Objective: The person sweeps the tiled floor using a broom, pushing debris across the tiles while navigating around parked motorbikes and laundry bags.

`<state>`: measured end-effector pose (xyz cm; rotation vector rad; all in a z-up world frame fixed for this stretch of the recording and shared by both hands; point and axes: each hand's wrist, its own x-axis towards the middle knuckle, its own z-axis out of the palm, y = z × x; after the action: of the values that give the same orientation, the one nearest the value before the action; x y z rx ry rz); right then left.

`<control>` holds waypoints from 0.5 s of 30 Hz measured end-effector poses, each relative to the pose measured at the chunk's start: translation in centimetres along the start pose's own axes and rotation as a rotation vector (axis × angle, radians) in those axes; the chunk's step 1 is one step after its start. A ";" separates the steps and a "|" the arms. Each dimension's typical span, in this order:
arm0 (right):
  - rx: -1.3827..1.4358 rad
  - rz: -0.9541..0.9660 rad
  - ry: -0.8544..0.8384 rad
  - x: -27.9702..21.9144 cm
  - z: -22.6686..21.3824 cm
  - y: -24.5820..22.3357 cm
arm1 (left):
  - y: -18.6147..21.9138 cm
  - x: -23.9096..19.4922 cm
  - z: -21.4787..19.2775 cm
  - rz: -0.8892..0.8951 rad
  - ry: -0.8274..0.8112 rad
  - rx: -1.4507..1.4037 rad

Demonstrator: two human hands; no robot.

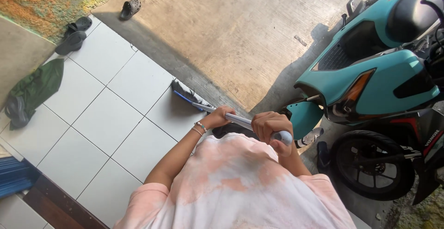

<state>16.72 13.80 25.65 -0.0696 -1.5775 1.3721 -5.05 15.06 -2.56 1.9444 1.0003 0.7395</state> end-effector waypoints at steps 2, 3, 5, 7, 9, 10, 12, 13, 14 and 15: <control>-0.007 -0.004 0.009 -0.5 0.6 0.0 | -0.1 -0.2 0.1 -0.039 -0.040 -0.010; 0.003 -0.010 -0.033 -0.6 0.5 0.0 | -0.1 -0.3 0.1 -0.090 -0.065 -0.017; 0.022 -0.027 -0.103 -1.0 0.7 0.4 | 0.1 -1.3 0.1 -0.136 -0.076 -0.010; 0.098 -0.001 -0.191 -1.4 0.5 0.7 | 0.5 -1.7 0.4 -0.105 -0.048 0.018; 0.130 0.029 -0.233 -2.1 -0.1 0.4 | 1.4 -1.9 1.4 -0.162 0.069 0.046; 0.129 0.046 -0.231 -2.4 -0.3 0.1 | 1.8 -2.2 1.9 -0.192 0.126 0.059; 0.133 0.029 -0.243 -3.0 -0.2 -0.7 | 2.6 -2.2 2.5 -0.123 0.187 0.052; 0.137 -0.003 -0.257 -3.3 -0.2 -1.3 | 3.1 -2.1 2.6 -0.087 0.218 0.049; 0.137 -0.037 -0.265 -3.5 0.1 -2.1 | 3.9 -2.4 2.6 -0.081 0.199 0.059; 0.154 -0.083 -0.258 -3.9 0.6 -3.0 | 4.9 -2.8 2.6 -0.075 0.180 0.070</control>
<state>19.82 9.93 25.66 0.2738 -1.6583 1.4770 -2.63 9.90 -0.03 1.9134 1.2161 0.8588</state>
